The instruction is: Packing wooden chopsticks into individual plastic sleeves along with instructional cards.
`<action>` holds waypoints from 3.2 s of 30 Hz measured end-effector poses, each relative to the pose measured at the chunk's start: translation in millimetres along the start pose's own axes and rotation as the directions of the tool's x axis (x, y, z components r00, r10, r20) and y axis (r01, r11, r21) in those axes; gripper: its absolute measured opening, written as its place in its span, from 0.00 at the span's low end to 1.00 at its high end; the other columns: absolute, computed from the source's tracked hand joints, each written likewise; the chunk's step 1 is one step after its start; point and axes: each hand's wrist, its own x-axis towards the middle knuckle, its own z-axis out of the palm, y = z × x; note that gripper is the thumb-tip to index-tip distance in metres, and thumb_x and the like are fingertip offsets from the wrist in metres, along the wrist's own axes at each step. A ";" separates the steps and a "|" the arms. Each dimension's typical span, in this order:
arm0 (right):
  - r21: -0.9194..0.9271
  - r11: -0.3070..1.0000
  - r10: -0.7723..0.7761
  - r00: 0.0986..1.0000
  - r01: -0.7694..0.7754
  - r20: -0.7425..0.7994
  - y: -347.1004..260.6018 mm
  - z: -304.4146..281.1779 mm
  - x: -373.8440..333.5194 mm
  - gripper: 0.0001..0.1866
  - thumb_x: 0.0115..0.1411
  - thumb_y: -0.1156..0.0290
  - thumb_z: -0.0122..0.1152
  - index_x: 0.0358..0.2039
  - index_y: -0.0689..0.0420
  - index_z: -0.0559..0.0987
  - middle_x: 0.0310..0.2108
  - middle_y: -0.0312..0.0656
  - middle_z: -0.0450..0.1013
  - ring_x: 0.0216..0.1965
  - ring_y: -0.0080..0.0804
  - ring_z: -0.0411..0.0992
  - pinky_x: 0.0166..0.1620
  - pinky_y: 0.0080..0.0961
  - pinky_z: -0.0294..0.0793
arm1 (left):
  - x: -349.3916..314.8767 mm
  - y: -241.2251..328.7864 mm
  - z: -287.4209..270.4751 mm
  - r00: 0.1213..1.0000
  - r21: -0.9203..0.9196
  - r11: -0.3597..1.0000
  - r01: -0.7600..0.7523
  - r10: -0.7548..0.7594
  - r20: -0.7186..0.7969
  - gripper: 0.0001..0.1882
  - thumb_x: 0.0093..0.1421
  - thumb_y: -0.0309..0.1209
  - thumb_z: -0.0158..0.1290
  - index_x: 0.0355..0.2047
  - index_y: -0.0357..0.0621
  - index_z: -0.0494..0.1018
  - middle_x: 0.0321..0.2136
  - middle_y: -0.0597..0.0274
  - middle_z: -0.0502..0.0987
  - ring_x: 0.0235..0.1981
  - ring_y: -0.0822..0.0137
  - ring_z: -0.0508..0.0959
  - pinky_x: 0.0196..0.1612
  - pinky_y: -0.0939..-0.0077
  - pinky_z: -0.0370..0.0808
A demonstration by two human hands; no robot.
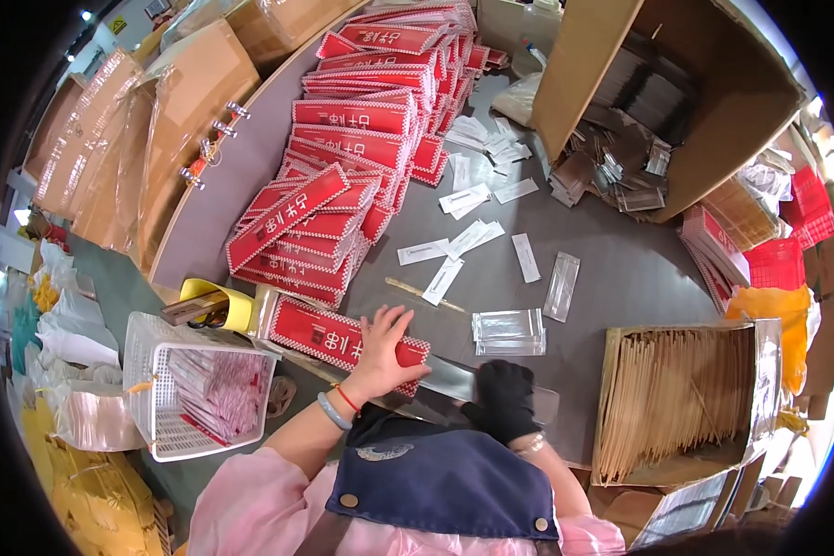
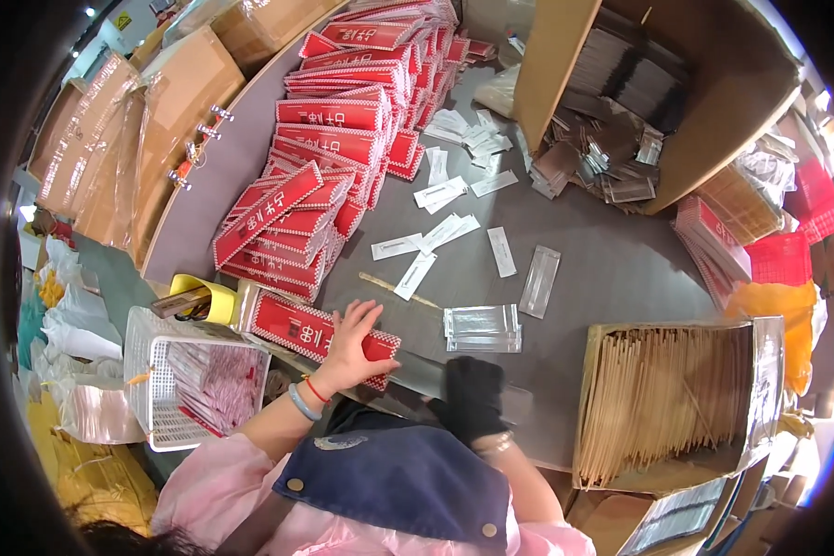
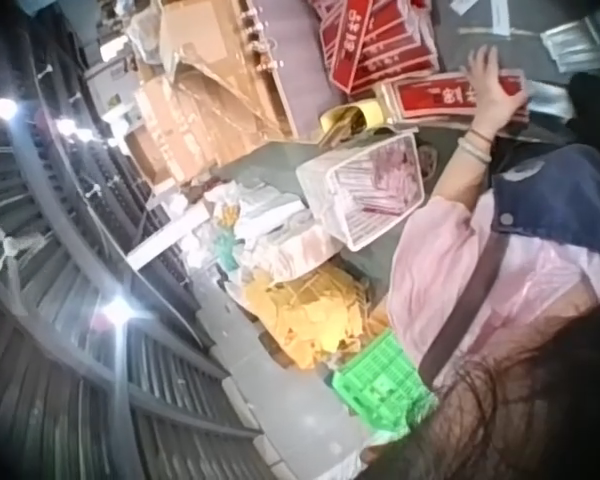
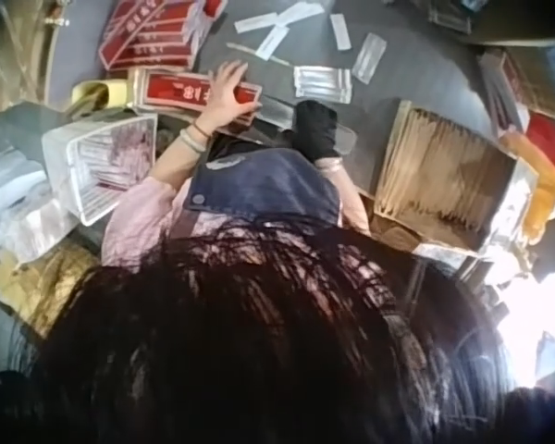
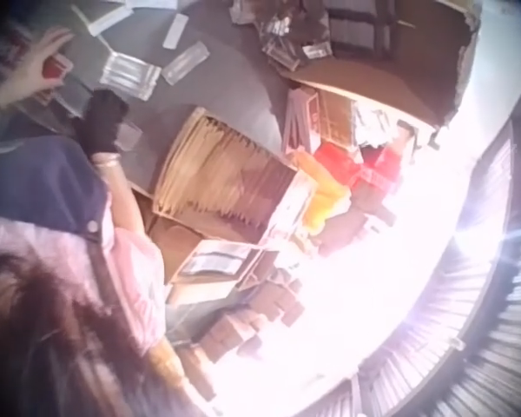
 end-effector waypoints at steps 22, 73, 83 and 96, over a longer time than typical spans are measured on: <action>0.088 0.414 0.823 0.332 -0.906 -0.461 211.2 -39.1 -199.6 0.19 0.57 0.66 0.60 0.45 0.66 0.77 0.44 0.51 0.75 0.48 0.49 0.72 0.53 0.39 0.70 | 97.0 43.5 57.3 0.968 -0.024 0.970 -0.241 0.242 0.072 0.13 0.48 0.36 0.66 0.30 0.45 0.76 0.28 0.56 0.74 0.35 0.53 0.75 0.38 0.59 0.71; -0.016 0.993 0.105 0.954 -0.114 -0.282 27.5 -31.0 -20.7 0.24 0.41 0.54 0.72 0.35 0.55 0.78 0.33 0.45 0.73 0.39 0.46 0.72 0.42 0.44 0.68 | 46.1 14.0 -112.3 0.845 0.291 0.805 -0.517 0.535 0.019 0.12 0.44 0.24 0.55 0.32 0.47 0.74 0.43 0.59 0.71 0.47 0.55 0.71 0.48 0.54 0.68; -0.205 0.921 0.236 0.893 -0.331 -0.382 59.4 18.0 -35.5 0.27 0.41 0.50 0.72 0.36 0.56 0.79 0.34 0.48 0.74 0.40 0.50 0.73 0.44 0.47 0.72 | 94.5 -96.6 -108.7 0.947 0.359 0.877 0.320 -0.286 -0.145 0.75 0.30 0.43 0.77 0.71 0.63 0.35 0.68 0.29 0.36 0.64 0.18 0.46 0.62 0.27 0.51; -0.172 0.944 0.227 0.934 -0.280 -0.275 68.8 21.9 -33.8 0.35 0.45 0.49 0.69 0.52 0.51 0.73 0.42 0.48 0.72 0.46 0.51 0.69 0.45 0.50 0.69 | 214.3 -89.8 -110.7 0.948 0.354 0.900 0.255 -0.160 -0.276 0.65 0.32 0.42 0.76 0.69 0.64 0.49 0.66 0.39 0.52 0.61 0.26 0.57 0.60 0.38 0.64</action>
